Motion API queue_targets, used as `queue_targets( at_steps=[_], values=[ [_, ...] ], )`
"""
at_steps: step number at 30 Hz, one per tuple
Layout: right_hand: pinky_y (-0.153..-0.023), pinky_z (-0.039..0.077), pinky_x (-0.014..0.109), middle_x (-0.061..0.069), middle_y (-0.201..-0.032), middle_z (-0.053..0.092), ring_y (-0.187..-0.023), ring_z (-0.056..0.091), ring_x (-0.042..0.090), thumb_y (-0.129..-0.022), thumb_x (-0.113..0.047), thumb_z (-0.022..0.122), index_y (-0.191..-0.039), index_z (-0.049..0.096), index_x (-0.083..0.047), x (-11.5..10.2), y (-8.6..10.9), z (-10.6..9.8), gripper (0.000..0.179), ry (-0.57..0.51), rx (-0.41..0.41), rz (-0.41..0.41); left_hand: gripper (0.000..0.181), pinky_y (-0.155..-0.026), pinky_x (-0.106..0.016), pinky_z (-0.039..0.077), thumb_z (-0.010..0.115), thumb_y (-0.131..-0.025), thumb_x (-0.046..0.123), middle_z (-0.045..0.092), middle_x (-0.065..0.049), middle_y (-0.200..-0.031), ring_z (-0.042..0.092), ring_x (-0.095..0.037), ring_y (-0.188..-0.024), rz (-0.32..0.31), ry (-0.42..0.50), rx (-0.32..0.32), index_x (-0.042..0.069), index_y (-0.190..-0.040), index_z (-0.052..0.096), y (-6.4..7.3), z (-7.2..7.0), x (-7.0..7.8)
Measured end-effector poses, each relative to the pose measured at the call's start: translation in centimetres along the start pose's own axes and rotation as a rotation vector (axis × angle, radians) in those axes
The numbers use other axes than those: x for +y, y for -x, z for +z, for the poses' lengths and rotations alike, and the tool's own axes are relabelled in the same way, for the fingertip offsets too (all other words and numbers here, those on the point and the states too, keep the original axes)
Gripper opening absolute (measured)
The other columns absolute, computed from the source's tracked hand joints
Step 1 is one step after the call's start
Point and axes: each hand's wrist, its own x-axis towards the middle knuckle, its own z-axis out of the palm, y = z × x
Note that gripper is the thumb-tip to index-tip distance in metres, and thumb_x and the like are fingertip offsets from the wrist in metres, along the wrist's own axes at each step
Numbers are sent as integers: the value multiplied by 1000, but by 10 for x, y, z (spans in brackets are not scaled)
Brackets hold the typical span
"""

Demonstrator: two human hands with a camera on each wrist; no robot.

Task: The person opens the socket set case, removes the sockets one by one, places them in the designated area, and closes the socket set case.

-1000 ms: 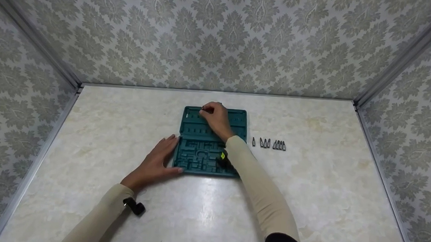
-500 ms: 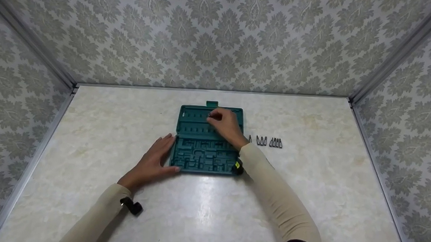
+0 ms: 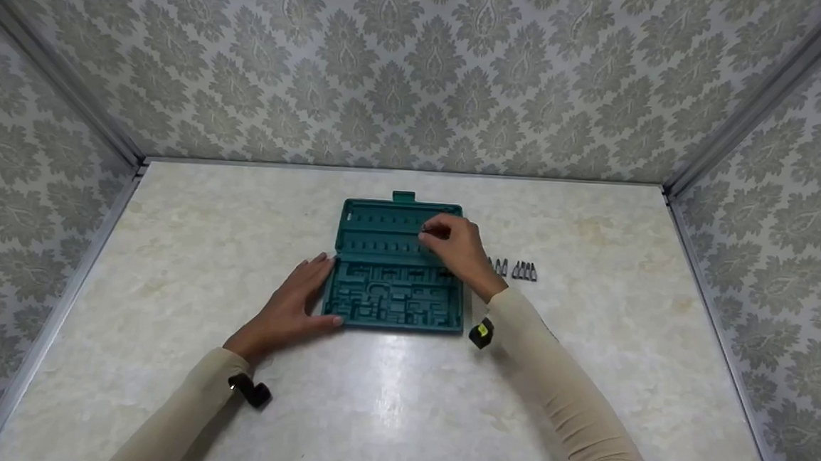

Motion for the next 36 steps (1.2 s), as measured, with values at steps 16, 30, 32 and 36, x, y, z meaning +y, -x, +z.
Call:
queue_targets(
  at_steps=[16, 30, 32, 36],
  values=[
    [-85, 56, 22, 13, -116, 79, -103, 69, 22, -105, -15, 77, -122, 79, 1, 24, 41, -40, 23, 65, 94, 97, 121, -138, -44, 6, 69, -87, 85, 14, 5, -185, 4, -14, -171, -13, 13, 0, 26, -179, 16, 0, 1, 0],
    [-77, 62, 22, 17, -120, 77, -98, 68, 10, -106, -20, 77, -127, 77, 5, 47, 78, -81, 32, 15, 185, 190, 120, -138, -41, 3, 66, -89, 86, 17, 2, -185, 6, -15, -171, 19, -15, 4, 22, -178, 17, 0, 1, -2],
    [-78, 60, 19, 17, -121, 78, -99, 68, 7, -106, -20, 77, -127, 77, 5, 50, 81, -86, 32, 27, 203, 193, 120, -138, -41, 4, 67, -89, 86, 17, 2, -185, 5, -14, -171, 14, -4, 6, 22, -178, 17, 1, 1, -2],
    [-78, 56, 15, 18, -123, 78, -100, 67, 5, -106, -21, 78, -127, 77, 5, 55, 88, -97, 33, 45, 246, 215, 121, -138, -41, 4, 68, -88, 86, 16, 4, -185, 4, -13, -170, 3, 12, 8, 24, -178, 17, 1, 1, -1]
  ],
)
